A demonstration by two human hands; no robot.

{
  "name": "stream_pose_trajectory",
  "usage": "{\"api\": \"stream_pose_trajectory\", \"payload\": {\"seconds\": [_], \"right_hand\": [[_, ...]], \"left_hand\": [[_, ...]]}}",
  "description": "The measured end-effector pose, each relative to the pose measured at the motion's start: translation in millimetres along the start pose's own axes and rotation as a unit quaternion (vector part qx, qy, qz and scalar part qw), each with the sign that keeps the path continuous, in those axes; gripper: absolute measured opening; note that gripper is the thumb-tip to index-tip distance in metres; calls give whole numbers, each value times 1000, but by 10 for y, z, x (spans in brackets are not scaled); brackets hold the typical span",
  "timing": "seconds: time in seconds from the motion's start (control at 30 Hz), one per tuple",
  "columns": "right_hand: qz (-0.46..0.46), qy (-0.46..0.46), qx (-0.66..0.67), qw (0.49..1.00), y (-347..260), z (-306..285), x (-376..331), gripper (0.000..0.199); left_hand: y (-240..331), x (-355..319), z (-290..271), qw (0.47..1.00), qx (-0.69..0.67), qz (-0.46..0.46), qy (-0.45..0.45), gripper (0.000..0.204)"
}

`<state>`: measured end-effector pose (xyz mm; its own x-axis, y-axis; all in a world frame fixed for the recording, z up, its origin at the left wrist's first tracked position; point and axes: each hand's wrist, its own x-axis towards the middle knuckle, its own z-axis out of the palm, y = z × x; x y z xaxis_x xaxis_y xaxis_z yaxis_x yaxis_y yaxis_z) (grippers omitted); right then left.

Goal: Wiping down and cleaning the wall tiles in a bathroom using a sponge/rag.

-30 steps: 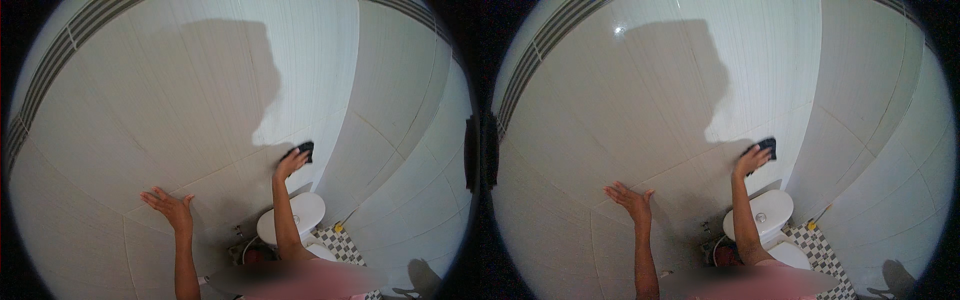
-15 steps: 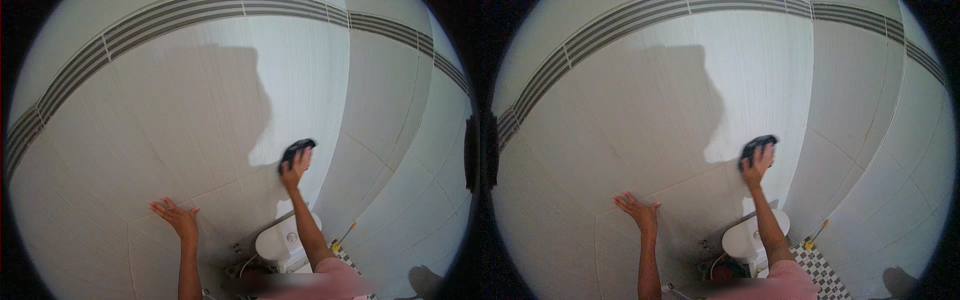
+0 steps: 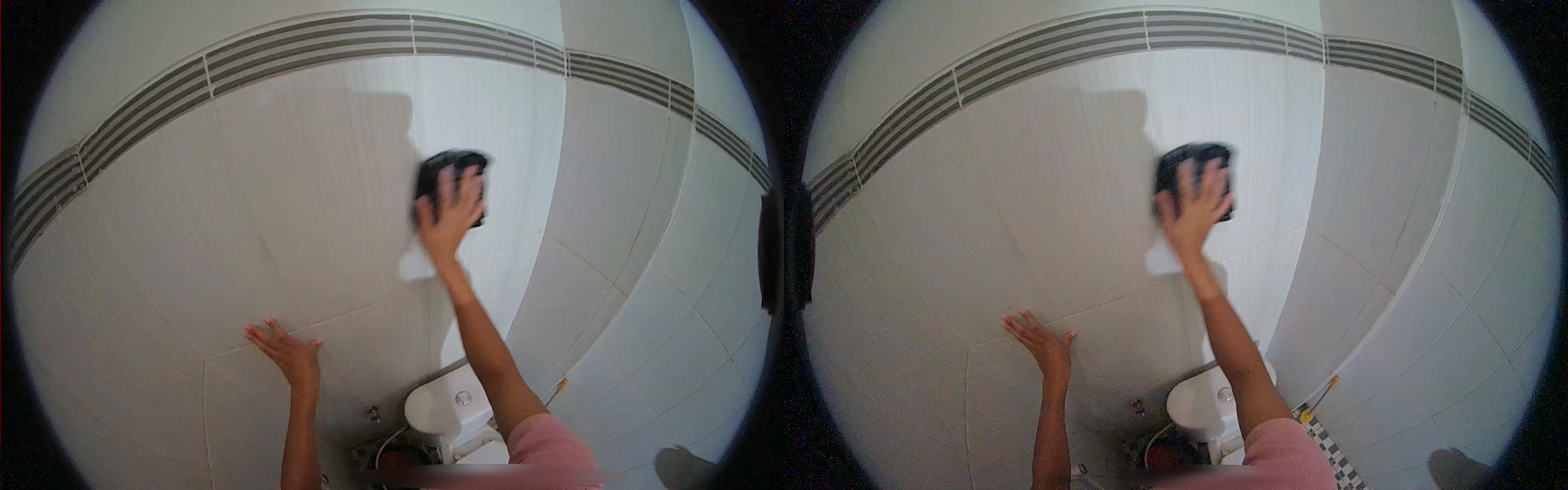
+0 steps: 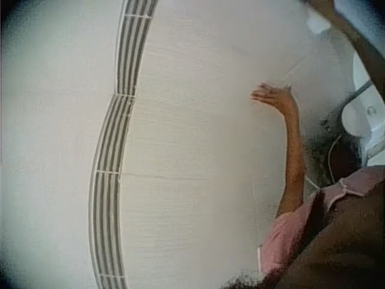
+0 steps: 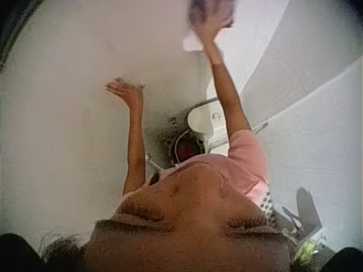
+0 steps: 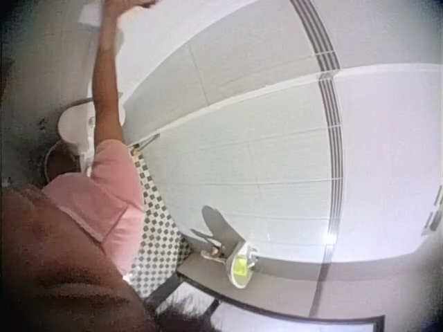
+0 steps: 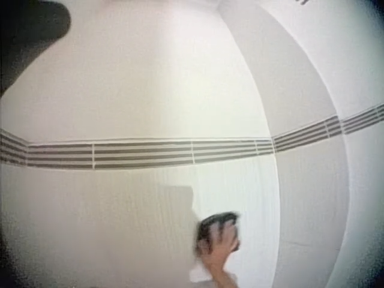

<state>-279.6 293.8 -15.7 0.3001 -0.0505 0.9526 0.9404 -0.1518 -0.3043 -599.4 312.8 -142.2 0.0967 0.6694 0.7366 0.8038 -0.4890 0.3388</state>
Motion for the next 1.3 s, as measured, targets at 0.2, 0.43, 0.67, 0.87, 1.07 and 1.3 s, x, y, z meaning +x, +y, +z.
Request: {"api": "stream_pose_trajectory", "payload": {"seconds": [0.2,0.43,0.67,0.87,1.07,1.3], "right_hand": [[-317,-108,33,942,240,-307,-1244,62],[112,50,-42,992,1829,-339,-518,54],[42,177,-36,983,1082,-194,1240,54],[-184,-7,71,980,-684,-58,1002,62],[-494,-78,115,858,-834,-181,-140,64],[-201,-31,47,978,762,-270,537,62]], "left_hand": [[4,-1,12,1000,10,3,18,125],[21,14,-3,998,5,13,53,131],[18,6,9,998,5,7,55,130],[77,-4,-38,999,-4,12,46,129],[111,-8,-60,998,44,-15,30,127],[126,-4,-32,997,4,-72,-10,121]]}}
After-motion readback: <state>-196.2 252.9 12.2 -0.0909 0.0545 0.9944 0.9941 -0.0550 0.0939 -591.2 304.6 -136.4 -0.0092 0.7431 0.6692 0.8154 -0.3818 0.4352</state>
